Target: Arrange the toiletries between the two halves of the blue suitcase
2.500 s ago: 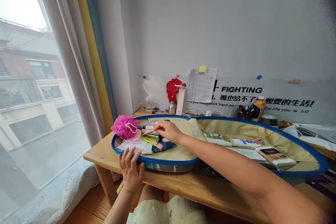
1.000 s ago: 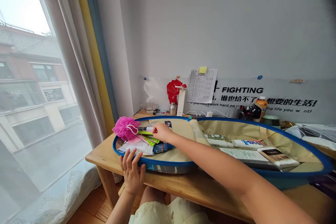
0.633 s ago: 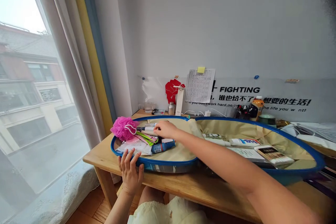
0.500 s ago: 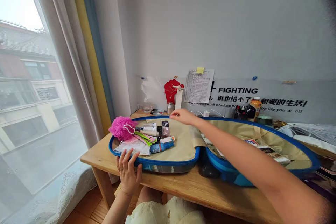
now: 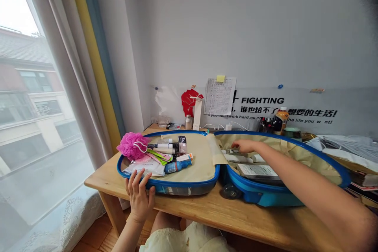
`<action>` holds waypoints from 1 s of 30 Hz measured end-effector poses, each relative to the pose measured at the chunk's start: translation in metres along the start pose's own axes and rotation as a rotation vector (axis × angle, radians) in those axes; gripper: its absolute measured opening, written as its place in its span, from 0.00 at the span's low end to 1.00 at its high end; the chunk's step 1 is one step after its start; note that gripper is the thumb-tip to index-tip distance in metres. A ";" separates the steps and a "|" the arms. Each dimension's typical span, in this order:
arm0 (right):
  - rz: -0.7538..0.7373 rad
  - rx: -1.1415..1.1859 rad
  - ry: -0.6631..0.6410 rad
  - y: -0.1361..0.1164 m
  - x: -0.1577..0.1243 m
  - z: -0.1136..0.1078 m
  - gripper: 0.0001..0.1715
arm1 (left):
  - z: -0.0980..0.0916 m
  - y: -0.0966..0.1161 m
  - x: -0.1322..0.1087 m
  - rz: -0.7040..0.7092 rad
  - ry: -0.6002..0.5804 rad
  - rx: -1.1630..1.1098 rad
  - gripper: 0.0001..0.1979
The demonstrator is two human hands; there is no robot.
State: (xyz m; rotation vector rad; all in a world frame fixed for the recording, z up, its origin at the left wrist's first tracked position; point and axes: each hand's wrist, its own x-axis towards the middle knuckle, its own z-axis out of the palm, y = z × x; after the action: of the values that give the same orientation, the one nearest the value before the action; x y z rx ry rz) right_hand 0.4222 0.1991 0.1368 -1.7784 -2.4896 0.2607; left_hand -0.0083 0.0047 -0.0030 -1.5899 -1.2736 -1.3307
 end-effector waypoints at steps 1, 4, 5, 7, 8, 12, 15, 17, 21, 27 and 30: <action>0.011 -0.031 -0.051 0.000 0.001 0.005 0.17 | 0.000 0.000 0.000 -0.001 0.000 0.001 0.19; 0.039 -0.130 -0.200 -0.002 0.006 0.014 0.19 | 0.001 0.000 -0.001 -0.006 -0.002 0.001 0.18; 0.042 -0.158 -0.224 -0.003 0.008 0.016 0.20 | 0.001 0.000 -0.001 -0.010 -0.004 0.000 0.18; 0.048 -0.206 -0.258 -0.004 0.010 0.016 0.21 | 0.001 0.000 -0.002 -0.015 -0.005 -0.004 0.18; 0.051 -0.225 -0.272 -0.004 0.011 0.016 0.21 | 0.001 -0.001 -0.003 -0.018 -0.004 -0.004 0.18; 0.062 -0.276 -0.302 -0.003 0.013 0.015 0.21 | 0.002 -0.002 -0.004 -0.036 -0.014 0.005 0.19; 0.064 -0.290 -0.308 -0.001 0.014 0.016 0.21 | 0.002 -0.003 -0.005 -0.044 -0.021 0.006 0.19; 0.063 -0.289 -0.312 0.000 0.015 0.017 0.21 | 0.002 -0.003 -0.005 -0.043 -0.023 0.005 0.20; 0.067 -0.278 -0.325 0.002 0.020 0.017 0.21 | 0.002 -0.002 -0.004 -0.043 -0.016 0.003 0.20; 0.056 -0.274 -0.303 0.003 0.027 0.018 0.20 | 0.000 -0.001 -0.002 -0.020 -0.004 0.008 0.19; 0.051 -0.278 -0.302 0.003 0.028 0.018 0.20 | 0.000 0.000 -0.001 -0.015 -0.005 0.007 0.18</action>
State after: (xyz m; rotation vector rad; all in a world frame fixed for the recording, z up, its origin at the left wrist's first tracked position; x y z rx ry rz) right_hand 0.4134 0.2244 0.1171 -2.0452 -2.8091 0.2084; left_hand -0.0084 0.0044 -0.0040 -1.5831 -1.2941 -1.3311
